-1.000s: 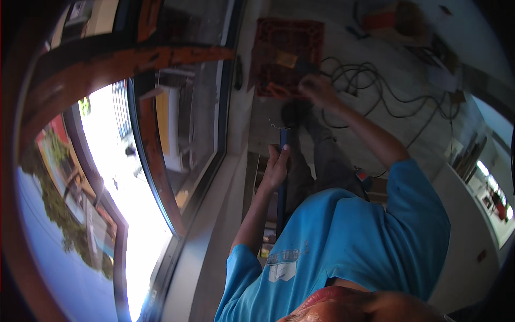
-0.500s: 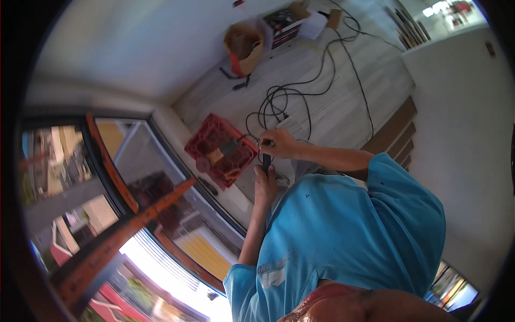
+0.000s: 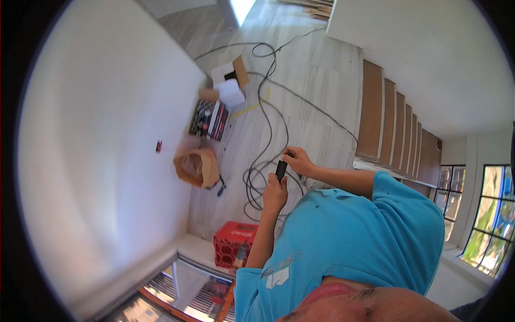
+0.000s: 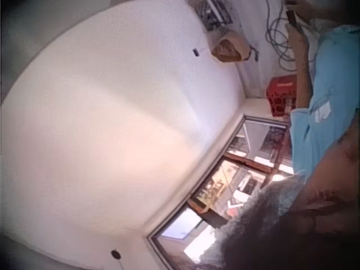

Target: The recorder is using an angle grinder to smooth and shape an aluminum window frame component during installation.

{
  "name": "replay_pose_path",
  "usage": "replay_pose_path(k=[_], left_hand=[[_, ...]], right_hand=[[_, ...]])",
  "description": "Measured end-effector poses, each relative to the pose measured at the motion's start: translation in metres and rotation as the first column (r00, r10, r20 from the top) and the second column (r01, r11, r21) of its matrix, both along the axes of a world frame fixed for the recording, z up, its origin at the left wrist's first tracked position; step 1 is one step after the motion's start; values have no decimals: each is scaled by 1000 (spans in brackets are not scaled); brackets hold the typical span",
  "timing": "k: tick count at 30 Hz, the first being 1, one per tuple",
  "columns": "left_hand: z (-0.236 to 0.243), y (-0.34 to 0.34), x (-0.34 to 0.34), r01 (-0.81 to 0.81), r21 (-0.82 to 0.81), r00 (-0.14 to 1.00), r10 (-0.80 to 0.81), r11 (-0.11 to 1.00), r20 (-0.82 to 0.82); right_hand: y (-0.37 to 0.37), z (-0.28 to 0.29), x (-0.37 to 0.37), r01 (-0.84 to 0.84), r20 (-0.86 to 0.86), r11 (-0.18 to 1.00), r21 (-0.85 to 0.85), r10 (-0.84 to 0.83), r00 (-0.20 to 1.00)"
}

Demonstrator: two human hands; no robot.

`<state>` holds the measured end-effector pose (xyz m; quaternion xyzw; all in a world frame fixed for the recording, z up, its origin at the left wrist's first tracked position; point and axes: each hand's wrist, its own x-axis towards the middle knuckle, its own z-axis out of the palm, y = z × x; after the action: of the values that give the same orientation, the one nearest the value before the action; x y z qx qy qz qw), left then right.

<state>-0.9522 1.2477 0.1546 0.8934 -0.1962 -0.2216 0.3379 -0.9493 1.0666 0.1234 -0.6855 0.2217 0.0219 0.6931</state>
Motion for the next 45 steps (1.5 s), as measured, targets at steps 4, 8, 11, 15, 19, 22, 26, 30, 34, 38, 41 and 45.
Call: replay_pose_path(k=[4, 8, 11, 15, 19, 22, 26, 30, 34, 38, 41, 45], left_hand=[[34, -122, 91, 155, 11, 987, -155, 988, 30], [41, -204, 181, 329, 3, 941, -328, 944, 86], [38, -261, 247, 363, -37, 932, -361, 931, 41], [15, -346, 351, 419, -54, 908, -419, 906, 3], [16, -448, 476, 404, -87, 914, -398, 910, 85], [36, -516, 562, 433, -125, 900, -420, 893, 117], [70, -615, 656, 550, -97, 835, -544, 829, 84], [80, -712, 751, 601, -103, 800, -597, 793, 68], [66, -804, 864, 594, -102, 803, -596, 798, 7], [59, -892, 977, 509, -179, 842, -530, 842, -102], [62, -951, 1065, 421, -234, 884, -454, 877, -110], [74, -1041, 1182, 393, -208, 918, -396, 896, 27]], right_hand=[[-151, 62, 76, 78, 440, 614, -786, 466, 768], [-219, 49, 135, 51, 282, 866, -498, 105, 954], [-288, 87, 198, 195, 505, 586, -786, 427, 750], [-403, 45, 300, 132, 101, 973, -188, -114, 988], [-529, 22, 376, 224, 187, 432, -874, -127, 974], [-586, 71, 433, 202, 112, 591, -781, -187, 976], [-647, 90, 519, 279, 209, 926, -254, -229, 951], [-705, 73, 620, 187, 207, 979, -82, -167, 964], [-804, 56, 736, 169, 301, 986, -3, -161, 940], [-908, 59, 867, 64, 200, 998, 28, -68, 977], [-970, 91, 967, 63, 293, 994, -87, -35, 956], [-1068, 105, 1105, -77, 212, 974, -212, 122, 970]])
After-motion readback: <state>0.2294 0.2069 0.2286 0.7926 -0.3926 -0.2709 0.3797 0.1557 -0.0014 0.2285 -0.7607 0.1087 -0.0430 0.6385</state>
